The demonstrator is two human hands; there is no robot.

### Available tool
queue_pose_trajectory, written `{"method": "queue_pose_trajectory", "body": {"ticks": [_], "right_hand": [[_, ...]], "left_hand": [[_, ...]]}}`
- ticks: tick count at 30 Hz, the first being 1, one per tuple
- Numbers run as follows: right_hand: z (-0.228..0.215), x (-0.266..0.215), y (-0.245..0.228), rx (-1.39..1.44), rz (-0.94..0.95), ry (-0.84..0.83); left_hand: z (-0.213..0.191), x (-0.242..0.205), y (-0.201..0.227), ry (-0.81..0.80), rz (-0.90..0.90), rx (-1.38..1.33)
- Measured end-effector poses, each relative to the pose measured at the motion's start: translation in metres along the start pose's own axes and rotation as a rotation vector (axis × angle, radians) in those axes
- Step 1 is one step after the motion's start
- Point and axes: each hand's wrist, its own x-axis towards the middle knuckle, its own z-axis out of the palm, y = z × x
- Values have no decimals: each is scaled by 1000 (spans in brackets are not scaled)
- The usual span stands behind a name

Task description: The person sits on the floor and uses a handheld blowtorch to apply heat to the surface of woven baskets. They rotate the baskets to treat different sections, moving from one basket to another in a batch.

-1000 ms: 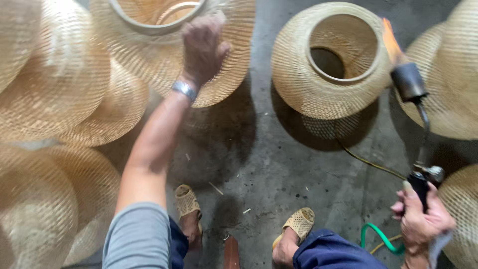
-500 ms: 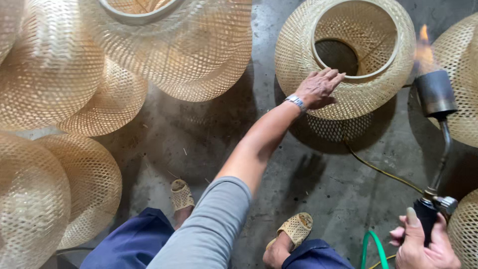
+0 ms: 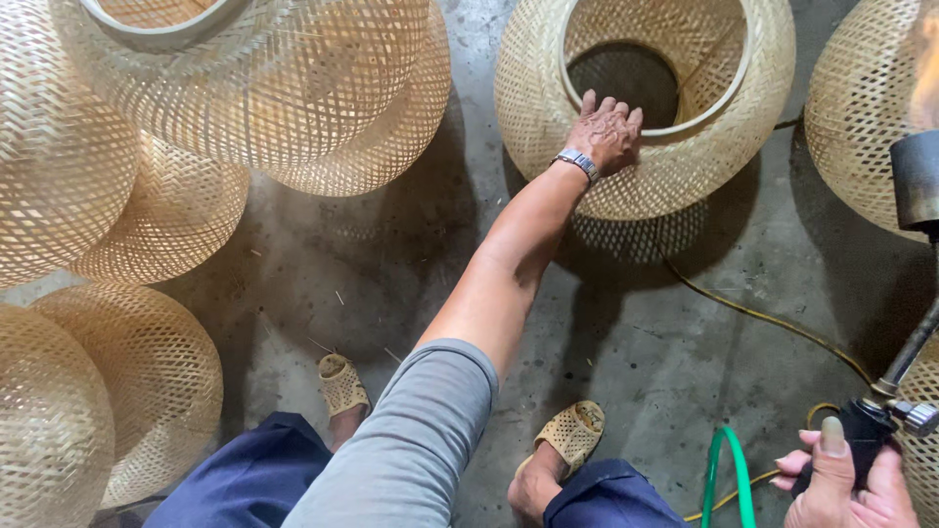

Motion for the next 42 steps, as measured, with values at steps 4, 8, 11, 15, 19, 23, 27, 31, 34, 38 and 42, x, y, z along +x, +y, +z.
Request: {"method": "queue_pose_trajectory", "body": {"ticks": [4,8,11,15,19,23,27,31,34,38,42], "right_hand": [[0,10,8,28,9,-46],[1,17,10,20,10,-81],[3,29,-9,76,53,-132],[19,2,-32,35,-146,-9],[24,-6,-56,41,-157,-25],[22,-12,-75,-32,-159,-83],[21,-18,-85,-80,-144,-135],[24,-32,-100,-144,-231,-204],[16,-45,-114,-469,-508,-190],[5,-57,-127,-652,-831,-245],[11,-80,-131,-758,-772,-472]], "left_hand": [[27,-27,-10,145,146,-56],[16,-106,-5,259,224,-127],[-7,-188,6,170,200,-136],[-27,-303,15,123,173,-164],[-22,-403,21,116,135,-139],[-16,-482,25,-6,14,-191],[-9,-526,36,56,-60,-202],[-29,-533,36,265,-13,-122],[-83,-545,26,306,16,-196],[-212,-594,13,4,-462,-723],[-300,-665,16,219,-319,-33]]}}
